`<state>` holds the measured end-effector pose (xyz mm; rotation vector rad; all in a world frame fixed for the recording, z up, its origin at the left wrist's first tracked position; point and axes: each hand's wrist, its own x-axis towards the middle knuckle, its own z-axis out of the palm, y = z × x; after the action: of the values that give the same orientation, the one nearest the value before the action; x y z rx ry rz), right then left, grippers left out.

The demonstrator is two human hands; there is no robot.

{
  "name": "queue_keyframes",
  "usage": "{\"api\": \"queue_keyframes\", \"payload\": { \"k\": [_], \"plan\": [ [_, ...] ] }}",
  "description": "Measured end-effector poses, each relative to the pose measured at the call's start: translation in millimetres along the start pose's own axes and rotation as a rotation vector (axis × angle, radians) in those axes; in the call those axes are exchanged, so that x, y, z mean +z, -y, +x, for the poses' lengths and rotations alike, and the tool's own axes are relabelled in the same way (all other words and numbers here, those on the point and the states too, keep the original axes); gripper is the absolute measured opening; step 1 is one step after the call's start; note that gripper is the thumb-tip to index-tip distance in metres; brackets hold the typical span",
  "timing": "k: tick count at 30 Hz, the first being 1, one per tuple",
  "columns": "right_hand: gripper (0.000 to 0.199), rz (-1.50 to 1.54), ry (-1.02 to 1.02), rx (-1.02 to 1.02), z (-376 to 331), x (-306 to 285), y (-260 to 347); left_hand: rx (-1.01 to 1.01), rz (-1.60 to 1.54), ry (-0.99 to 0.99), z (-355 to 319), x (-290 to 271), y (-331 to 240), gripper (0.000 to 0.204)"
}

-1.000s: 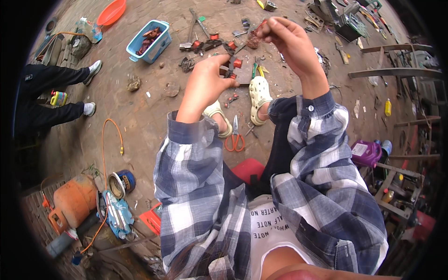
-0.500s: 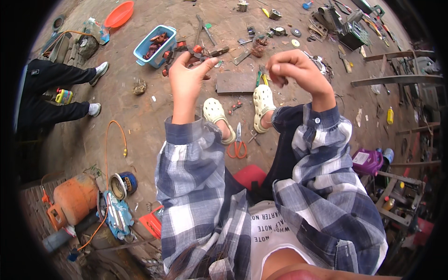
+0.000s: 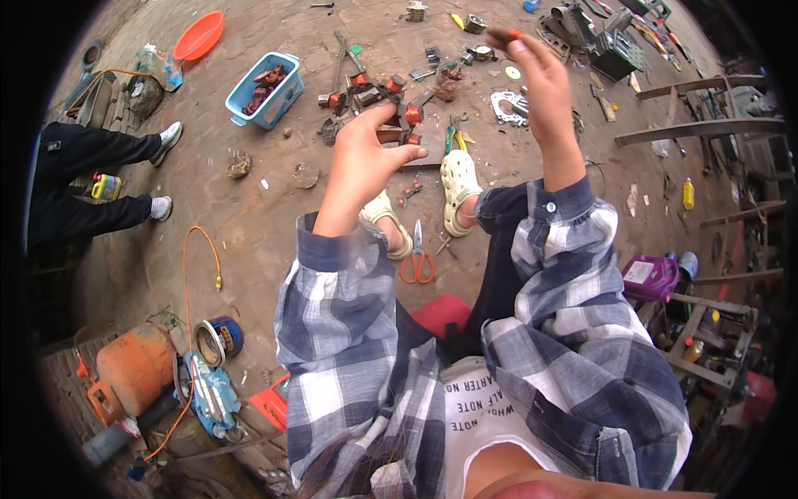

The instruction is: The person sits on the ground and assembles small red and black mechanical components by hand, repeatedly picking up pieces, fitting them together, and adjusting the assembly. Tools and parts are scattered on the floor around them.

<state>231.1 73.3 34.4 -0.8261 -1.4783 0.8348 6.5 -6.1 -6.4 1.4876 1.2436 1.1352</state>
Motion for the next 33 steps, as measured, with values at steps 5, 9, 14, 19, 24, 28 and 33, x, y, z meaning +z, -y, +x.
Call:
{"api": "queue_keyframes", "payload": {
  "k": [5,9,14,19,24,28,33],
  "plan": [
    [0.031,-0.795,0.562,-0.06,-16,-1,0,-0.101,-0.228,-0.108,-1,-13,-21,0.042],
    [0.031,-0.145,0.876,0.324,-26,13,20,-0.059,-0.046,-0.318,0,-22,-13,0.037],
    [0.023,0.49,0.763,0.066,-18,27,22,0.09,0.486,-0.306,3,-14,8,0.044],
    [0.039,-0.07,0.347,-0.111,-11,25,6,0.082,0.227,-0.07,1,-3,7,0.048],
    [0.027,-0.687,0.731,-0.145,-25,22,-8,-0.014,-0.186,-0.079,-1,-7,-10,0.04],
    [0.028,-0.172,0.906,0.283,-29,29,17,-0.027,0.142,-0.228,1,-17,-14,0.041],
    [0.035,0.369,0.525,0.129,-23,38,19,0.091,0.385,-0.175,3,-10,7,0.048]
  ]
}}
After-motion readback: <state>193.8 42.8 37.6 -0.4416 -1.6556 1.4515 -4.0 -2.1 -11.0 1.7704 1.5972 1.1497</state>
